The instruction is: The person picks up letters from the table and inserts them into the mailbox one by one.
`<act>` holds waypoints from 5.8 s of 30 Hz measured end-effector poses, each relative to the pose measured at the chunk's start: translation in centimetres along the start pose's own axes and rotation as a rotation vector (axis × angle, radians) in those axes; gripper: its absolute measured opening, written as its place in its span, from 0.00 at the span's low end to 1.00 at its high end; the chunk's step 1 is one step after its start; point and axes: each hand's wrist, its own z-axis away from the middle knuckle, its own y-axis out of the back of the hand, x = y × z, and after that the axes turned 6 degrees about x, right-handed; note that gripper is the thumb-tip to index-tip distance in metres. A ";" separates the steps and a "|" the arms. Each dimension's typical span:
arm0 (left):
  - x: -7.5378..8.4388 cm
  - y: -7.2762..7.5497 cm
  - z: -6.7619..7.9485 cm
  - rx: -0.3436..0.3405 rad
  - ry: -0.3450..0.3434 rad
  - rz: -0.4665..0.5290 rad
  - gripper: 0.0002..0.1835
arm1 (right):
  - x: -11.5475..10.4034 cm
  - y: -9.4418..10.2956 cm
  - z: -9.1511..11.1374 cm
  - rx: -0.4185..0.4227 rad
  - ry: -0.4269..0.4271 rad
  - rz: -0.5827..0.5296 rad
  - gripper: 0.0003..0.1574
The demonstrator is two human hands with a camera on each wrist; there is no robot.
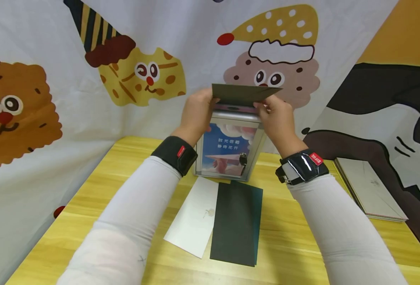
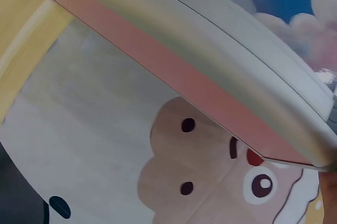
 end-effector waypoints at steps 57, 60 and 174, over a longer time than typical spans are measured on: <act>-0.2 -0.6 -1.2 -0.022 0.026 0.012 0.09 | 0.4 0.5 -0.7 -0.019 0.155 0.101 0.12; -0.5 -0.8 -1.2 -0.031 0.024 -0.011 0.09 | 0.4 0.3 -0.5 -0.084 0.157 0.157 0.14; -3.6 -1.7 21.8 -0.861 0.767 -0.462 0.35 | -1.4 3.5 23.0 -0.791 -0.351 0.311 0.36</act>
